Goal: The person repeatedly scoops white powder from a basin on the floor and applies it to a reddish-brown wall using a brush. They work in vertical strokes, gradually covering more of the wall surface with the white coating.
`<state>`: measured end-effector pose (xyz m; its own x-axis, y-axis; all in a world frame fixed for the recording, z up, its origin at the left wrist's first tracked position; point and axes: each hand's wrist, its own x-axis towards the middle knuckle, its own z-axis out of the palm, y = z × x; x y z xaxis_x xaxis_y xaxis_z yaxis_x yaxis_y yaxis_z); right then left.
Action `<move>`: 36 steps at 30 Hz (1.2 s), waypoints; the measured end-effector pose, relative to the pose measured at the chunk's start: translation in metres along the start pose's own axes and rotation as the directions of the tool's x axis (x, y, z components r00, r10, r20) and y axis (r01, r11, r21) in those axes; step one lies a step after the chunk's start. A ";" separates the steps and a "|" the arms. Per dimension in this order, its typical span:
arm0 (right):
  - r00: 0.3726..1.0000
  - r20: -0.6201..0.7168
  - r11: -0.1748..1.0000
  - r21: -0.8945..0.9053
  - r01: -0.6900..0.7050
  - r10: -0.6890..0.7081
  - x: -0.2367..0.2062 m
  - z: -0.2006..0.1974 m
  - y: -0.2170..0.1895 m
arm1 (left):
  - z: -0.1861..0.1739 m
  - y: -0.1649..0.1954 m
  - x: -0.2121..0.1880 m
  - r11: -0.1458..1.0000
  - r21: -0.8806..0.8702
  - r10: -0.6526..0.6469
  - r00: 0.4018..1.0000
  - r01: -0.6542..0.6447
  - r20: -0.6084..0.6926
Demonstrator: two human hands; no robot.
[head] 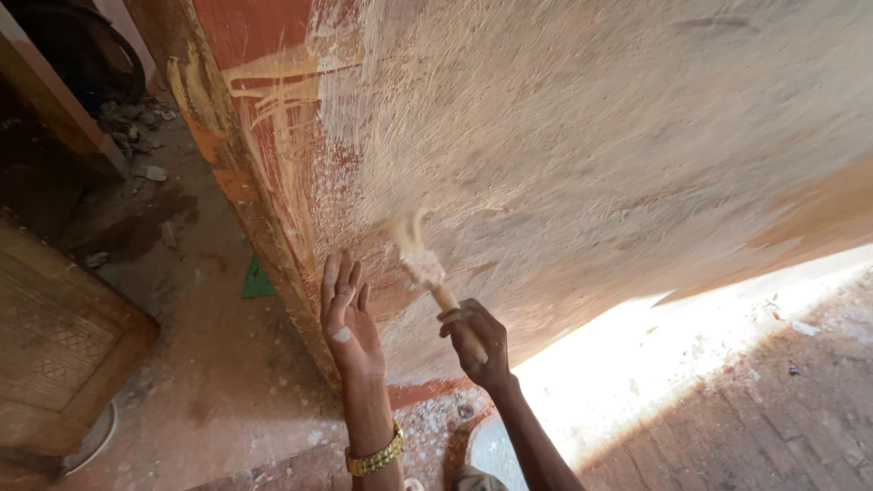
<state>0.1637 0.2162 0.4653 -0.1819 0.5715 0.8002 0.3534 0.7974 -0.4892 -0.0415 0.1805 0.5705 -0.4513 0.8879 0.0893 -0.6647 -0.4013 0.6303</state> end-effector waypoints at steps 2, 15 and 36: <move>1.000 -0.004 0.999 0.045 -0.001 0.001 -0.001 -0.012 -0.003 | 0.002 0.002 -0.001 1.000 0.014 -0.005 1.000 0.005 0.021; 0.737 -0.650 0.983 0.117 -0.144 0.186 0.071 -0.111 0.030 | 0.019 0.025 -0.020 0.999 0.033 0.036 0.983 -0.043 0.181; 0.642 -0.760 0.981 -0.028 -0.190 0.102 0.025 -0.143 0.079 | -0.014 0.020 -0.010 0.980 -0.179 0.104 0.992 -0.090 0.072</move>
<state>0.3185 0.2657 0.4961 0.6169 0.3009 0.7272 0.4073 0.6685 -0.6222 -0.0589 0.1599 0.5714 -0.4742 0.8552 0.2093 -0.7171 -0.5131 0.4717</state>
